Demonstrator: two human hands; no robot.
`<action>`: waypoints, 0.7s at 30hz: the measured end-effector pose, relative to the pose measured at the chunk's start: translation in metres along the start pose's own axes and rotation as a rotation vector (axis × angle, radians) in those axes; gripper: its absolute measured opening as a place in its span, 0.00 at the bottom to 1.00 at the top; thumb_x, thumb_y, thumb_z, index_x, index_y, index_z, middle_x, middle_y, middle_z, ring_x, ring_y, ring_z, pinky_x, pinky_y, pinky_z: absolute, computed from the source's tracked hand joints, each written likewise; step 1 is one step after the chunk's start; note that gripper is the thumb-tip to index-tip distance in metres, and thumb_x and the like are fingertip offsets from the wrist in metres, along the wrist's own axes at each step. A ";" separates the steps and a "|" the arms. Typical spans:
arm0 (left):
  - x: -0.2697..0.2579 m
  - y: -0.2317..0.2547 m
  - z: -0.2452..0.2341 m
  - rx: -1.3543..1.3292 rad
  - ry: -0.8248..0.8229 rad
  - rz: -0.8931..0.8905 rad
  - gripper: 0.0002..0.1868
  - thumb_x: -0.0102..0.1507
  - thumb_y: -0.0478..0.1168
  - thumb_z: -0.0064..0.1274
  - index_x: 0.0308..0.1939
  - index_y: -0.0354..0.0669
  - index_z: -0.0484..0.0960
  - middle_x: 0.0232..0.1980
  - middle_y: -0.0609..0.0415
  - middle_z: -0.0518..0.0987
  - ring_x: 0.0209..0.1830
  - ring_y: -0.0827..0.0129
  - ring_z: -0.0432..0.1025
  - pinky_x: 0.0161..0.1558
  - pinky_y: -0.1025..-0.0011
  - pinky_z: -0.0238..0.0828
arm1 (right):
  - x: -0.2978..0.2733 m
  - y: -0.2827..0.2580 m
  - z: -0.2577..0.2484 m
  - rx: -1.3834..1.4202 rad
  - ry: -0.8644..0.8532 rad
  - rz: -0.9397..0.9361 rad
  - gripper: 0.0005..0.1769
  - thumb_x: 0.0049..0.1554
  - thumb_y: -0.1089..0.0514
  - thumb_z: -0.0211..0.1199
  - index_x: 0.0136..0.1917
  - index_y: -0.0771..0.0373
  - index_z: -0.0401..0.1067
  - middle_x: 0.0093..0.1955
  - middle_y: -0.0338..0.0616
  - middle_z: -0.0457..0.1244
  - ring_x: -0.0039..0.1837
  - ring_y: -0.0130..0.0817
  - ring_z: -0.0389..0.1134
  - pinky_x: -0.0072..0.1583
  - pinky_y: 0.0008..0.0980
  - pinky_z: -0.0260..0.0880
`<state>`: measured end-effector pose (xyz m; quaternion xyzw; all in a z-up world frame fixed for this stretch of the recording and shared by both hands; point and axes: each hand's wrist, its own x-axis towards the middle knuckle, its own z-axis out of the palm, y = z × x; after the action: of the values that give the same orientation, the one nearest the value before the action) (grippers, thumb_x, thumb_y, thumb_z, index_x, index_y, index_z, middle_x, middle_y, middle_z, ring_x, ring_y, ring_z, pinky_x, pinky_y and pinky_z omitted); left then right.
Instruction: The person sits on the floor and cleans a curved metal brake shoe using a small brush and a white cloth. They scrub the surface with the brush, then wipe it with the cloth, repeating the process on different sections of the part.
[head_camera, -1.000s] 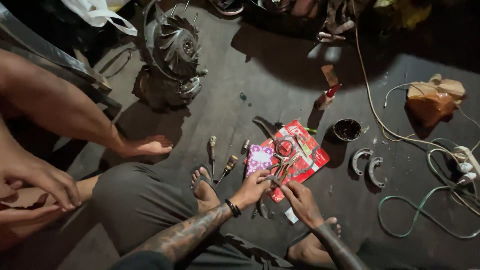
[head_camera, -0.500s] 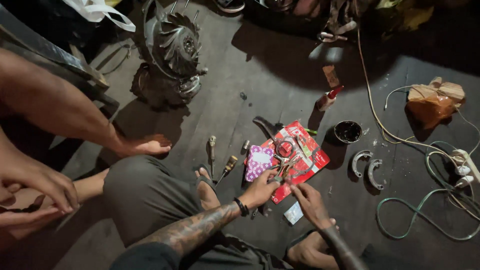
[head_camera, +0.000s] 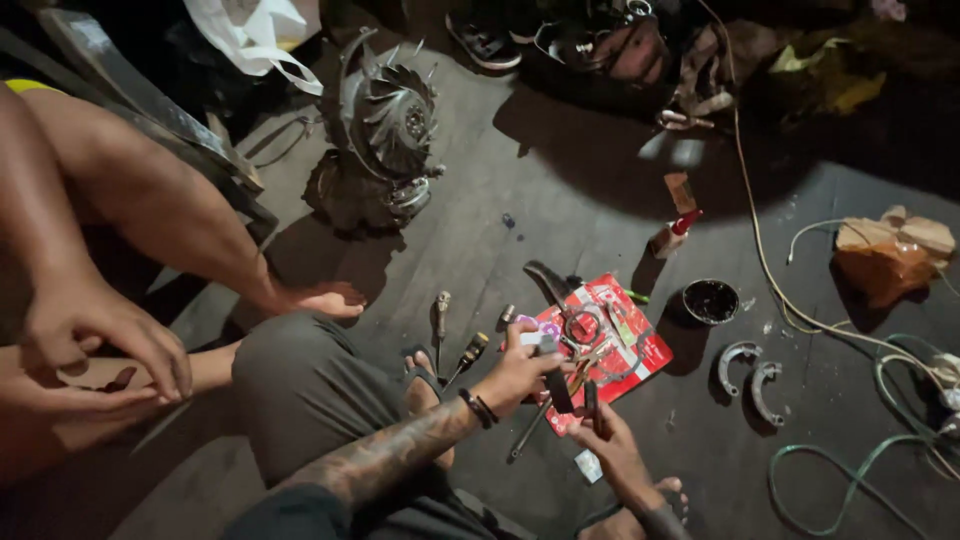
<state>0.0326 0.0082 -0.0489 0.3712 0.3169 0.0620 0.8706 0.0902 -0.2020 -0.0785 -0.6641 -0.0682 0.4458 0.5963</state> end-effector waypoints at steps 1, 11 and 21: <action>0.003 -0.003 -0.004 0.000 0.004 0.010 0.27 0.67 0.28 0.51 0.57 0.60 0.53 0.47 0.46 0.73 0.45 0.56 0.83 0.21 0.74 0.69 | 0.001 0.000 0.001 -0.002 -0.009 -0.006 0.16 0.53 0.60 0.72 0.54 0.63 0.76 0.41 0.42 0.64 0.46 0.30 0.64 0.50 0.32 0.64; -0.012 0.032 -0.009 0.334 0.036 -0.443 0.31 0.65 0.31 0.52 0.64 0.55 0.51 0.41 0.47 0.75 0.35 0.66 0.74 0.39 0.64 0.80 | -0.009 -0.010 0.011 -0.270 0.000 -0.043 0.06 0.52 0.59 0.70 0.43 0.63 0.80 0.37 0.35 0.66 0.43 0.24 0.62 0.46 0.27 0.61; 0.124 0.195 -0.110 1.664 0.167 -0.156 0.34 0.56 0.52 0.53 0.62 0.40 0.72 0.63 0.40 0.73 0.56 0.46 0.74 0.49 0.52 0.74 | 0.018 0.029 -0.032 -0.246 0.115 0.034 0.04 0.54 0.67 0.59 0.38 0.64 0.71 0.35 0.37 0.56 0.41 0.29 0.55 0.44 0.32 0.54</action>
<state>0.0897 0.2574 -0.0360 0.8634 0.3475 -0.2251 0.2884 0.1099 -0.2222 -0.1155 -0.7577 -0.0767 0.4055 0.5055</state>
